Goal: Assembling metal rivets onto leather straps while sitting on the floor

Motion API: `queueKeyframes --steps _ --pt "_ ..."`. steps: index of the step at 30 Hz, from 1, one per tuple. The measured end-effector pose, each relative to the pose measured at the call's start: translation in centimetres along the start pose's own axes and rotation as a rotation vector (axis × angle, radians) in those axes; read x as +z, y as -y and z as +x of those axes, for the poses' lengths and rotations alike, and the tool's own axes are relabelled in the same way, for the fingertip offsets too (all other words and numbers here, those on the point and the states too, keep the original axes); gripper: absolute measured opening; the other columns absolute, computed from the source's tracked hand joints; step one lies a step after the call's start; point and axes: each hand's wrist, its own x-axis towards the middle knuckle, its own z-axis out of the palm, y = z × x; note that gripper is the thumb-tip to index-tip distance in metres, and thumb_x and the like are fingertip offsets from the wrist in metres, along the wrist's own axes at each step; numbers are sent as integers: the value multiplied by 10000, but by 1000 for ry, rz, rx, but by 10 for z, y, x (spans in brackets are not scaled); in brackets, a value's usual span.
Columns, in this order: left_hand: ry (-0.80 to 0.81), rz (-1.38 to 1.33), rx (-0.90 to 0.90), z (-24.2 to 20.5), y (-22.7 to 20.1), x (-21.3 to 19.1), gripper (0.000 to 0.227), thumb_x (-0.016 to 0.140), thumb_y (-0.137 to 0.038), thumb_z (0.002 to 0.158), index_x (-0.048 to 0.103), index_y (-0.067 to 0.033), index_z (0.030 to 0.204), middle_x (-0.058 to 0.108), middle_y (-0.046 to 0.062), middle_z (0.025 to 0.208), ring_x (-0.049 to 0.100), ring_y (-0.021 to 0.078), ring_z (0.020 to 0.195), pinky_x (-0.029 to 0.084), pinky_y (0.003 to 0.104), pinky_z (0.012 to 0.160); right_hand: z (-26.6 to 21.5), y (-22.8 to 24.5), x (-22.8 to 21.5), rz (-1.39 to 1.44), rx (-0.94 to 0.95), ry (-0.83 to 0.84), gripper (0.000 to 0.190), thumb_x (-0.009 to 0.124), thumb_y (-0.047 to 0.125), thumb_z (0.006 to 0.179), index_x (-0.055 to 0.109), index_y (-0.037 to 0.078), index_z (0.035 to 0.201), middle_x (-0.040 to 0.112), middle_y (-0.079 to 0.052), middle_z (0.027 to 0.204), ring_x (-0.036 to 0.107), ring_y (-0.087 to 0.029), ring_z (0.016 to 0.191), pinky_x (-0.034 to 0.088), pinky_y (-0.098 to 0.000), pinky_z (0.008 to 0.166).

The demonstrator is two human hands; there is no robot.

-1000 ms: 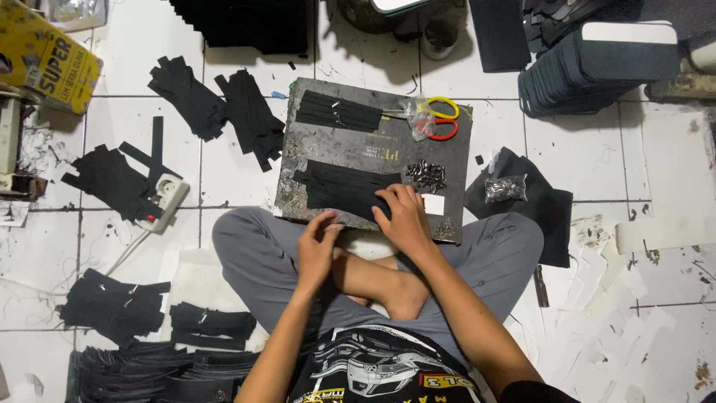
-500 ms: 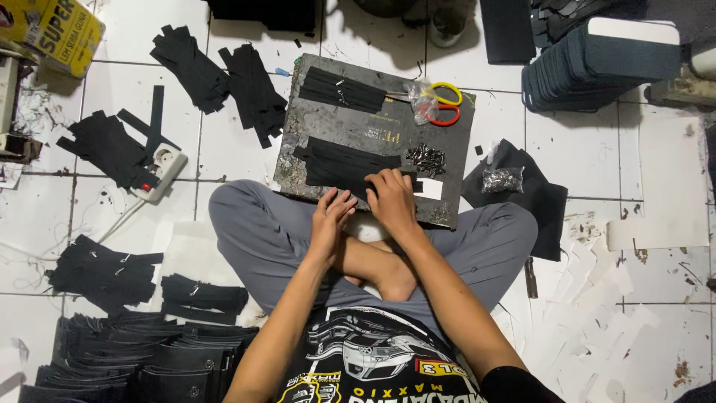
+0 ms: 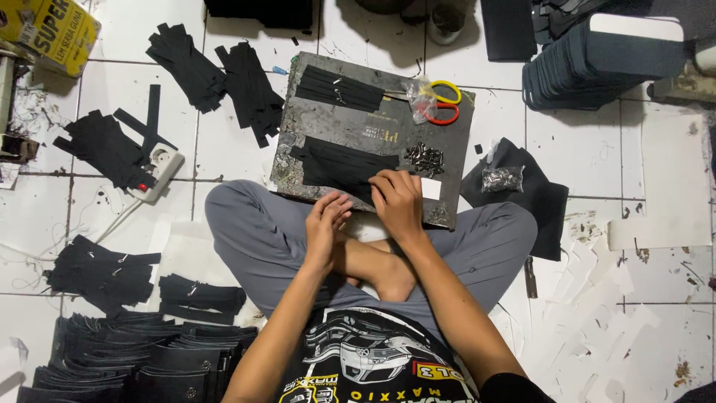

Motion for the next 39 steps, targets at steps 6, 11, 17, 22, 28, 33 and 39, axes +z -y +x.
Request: queueKeyframes --steps 6,11,17,22,28,33,39 --pt "179 88 -78 21 21 -2 427 604 -196 1010 601 106 1312 723 300 1073 759 384 914 635 456 809 -23 20 -28 70 -136 -127 85 709 45 905 730 99 967 649 -67 928 624 -261 847 452 -385 764" --pt "161 358 -19 21 27 0 266 741 -196 939 766 -49 1159 776 158 949 770 227 789 656 353 702 -52 34 -39 133 -109 -109 68 701 42 880 730 93 916 634 -67 889 628 -260 788 473 -373 734" --pt "371 707 33 -26 -20 35 291 715 -305 942 794 -180 1192 748 62 878 663 171 896 553 339 811 -67 48 -54 177 -1 -33 96 700 41 787 664 92 861 662 -123 1028 640 -333 934 484 -447 807" --pt "526 795 141 -41 -31 45 404 640 -318 999 697 -94 1331 758 210 1118 684 353 1145 534 508 964 -62 47 -68 66 -40 41 92 671 76 756 596 54 806 653 -172 1118 612 -368 1091 431 -492 913" --pt "534 434 74 -36 -30 51 381 440 -172 1056 668 57 1256 723 103 1146 625 127 992 498 250 913 -55 45 -78 69 -61 108 149 711 214 780 606 109 790 640 -141 1296 521 -369 1263 336 -538 1020" --pt "370 -2 -202 -36 -30 57 460 460 -242 1052 639 148 1218 717 325 1113 763 258 881 652 396 786 -52 35 -82 433 268 -73 218 659 310 961 663 98 909 652 -142 1224 559 -376 1145 392 -522 1016" --pt "428 111 -29 -39 -16 51 278 509 -193 1068 691 15 1041 701 158 902 687 185 776 629 351 670 -37 23 -82 749 538 56 274 684 252 973 711 63 1169 694 -150 1160 671 -289 1064 500 -417 929"
